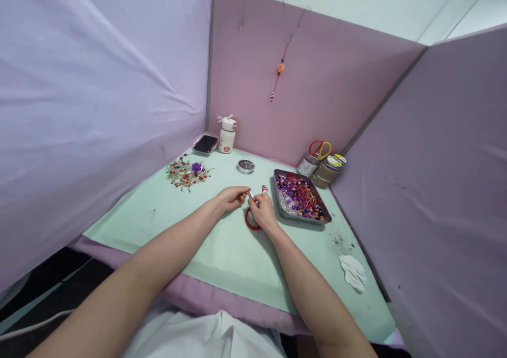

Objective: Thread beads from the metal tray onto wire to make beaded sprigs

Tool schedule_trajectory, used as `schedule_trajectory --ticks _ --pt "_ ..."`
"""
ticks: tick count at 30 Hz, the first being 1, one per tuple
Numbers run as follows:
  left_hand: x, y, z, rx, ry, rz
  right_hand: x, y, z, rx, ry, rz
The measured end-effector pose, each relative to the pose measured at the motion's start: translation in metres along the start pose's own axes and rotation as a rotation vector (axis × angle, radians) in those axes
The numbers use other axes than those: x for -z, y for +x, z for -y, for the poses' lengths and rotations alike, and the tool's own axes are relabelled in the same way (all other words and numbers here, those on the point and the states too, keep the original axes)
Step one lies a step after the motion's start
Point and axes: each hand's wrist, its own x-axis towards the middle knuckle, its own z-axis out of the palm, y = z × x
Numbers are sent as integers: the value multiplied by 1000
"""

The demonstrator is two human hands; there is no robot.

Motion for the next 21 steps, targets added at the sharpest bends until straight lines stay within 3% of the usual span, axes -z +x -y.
schedule_trajectory --ticks 6,11,16,21 --pt "3 1 -2 -37 -16 -15 -3 0 -2 74 -21 8" --pt "3 0 -7 -53 -2 -12 19 1 -1 176 -181 15" --pt "8 -2 -13 -87 95 -49 45 -5 4 40 -465 194" --pt "13 -2 -14 -124 229 -107 44 -11 8 -39 -540 302"
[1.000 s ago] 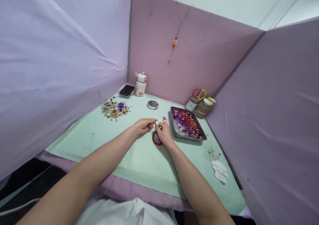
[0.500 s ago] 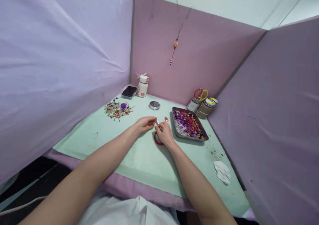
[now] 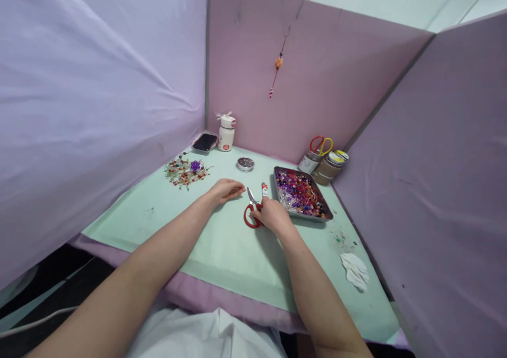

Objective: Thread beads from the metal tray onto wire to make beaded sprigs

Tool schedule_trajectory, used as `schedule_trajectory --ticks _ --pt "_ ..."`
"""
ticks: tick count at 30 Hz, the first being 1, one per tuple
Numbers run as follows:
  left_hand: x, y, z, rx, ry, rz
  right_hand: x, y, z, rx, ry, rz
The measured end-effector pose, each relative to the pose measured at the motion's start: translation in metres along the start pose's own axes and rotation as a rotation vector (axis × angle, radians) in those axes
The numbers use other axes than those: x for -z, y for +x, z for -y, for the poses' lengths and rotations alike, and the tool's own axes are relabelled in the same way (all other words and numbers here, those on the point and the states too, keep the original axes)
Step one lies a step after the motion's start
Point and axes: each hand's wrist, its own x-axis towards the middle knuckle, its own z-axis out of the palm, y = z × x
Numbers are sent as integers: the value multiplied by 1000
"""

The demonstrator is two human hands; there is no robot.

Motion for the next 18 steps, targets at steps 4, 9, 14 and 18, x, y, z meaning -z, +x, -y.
schedule_trajectory --ticks 4,9,14,18 --pt "2 -1 0 -35 65 -10 -3 -1 7 -27 31 -7" --pt "5 -2 -3 -81 122 -30 -6 -1 6 -4 137 -50" --pt "12 -2 -9 -104 144 -36 -5 5 -3 -24 359 -76" --pt "15 -2 -13 -117 138 -52 -5 15 -5 -127 825 11"
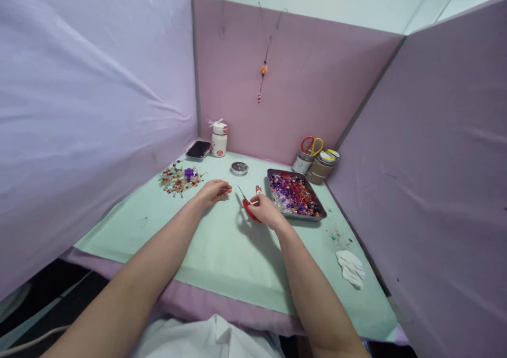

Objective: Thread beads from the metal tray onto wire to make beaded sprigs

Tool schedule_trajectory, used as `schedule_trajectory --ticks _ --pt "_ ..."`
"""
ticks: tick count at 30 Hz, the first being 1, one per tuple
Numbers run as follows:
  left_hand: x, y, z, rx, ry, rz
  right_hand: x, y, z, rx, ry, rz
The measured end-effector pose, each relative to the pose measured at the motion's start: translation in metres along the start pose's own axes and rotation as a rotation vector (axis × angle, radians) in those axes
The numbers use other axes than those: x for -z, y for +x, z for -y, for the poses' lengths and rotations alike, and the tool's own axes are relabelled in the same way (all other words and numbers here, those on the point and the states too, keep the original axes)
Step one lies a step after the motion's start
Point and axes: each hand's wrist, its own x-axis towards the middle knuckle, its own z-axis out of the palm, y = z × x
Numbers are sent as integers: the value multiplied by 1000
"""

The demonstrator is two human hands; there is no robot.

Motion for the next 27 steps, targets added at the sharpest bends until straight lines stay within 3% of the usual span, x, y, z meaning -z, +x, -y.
schedule_trajectory --ticks 3,6,11,16,27 --pt "1 1 -1 -13 4 -27 -2 6 0 -100 334 90" --pt "2 1 -1 -9 10 -41 -3 8 1 -73 562 143" --pt "1 -1 -2 -21 9 -36 0 6 2 -51 812 362" --pt "1 -2 -2 -42 37 33 2 9 -2 -85 889 517" --pt "0 -1 3 -47 82 63 -16 33 -4 -56 911 512"
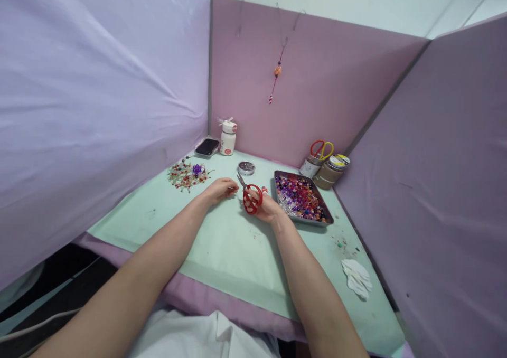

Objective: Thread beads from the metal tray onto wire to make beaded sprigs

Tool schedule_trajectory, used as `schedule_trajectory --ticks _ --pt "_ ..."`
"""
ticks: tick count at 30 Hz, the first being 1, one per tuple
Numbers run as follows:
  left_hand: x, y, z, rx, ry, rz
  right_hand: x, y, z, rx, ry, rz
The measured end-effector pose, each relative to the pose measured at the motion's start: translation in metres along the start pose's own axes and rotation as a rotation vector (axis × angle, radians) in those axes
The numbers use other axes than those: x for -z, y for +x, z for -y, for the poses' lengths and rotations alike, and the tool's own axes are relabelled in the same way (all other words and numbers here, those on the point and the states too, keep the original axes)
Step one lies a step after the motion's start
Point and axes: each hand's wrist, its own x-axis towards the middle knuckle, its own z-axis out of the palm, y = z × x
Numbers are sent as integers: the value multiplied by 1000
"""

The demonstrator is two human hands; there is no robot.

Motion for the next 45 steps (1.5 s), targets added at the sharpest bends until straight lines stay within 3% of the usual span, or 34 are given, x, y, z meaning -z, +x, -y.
schedule_trajectory --ticks 17,34,37,40,43,45 --pt "0 0 3 -6 42 51 9 2 -4 72 6 -7" --pt "1 -1 3 12 29 79 0 -7 -1 118 -125 -86" --pt "3 -1 2 23 9 90 -2 -11 0 164 -260 -170" --pt "4 -1 -1 13 -33 93 -3 -18 6 282 -495 -372" --pt "5 -1 -4 -17 -98 108 -4 -26 10 381 -921 -597" --pt "5 -1 -5 -34 -148 124 -7 -31 10 342 -1242 -662"
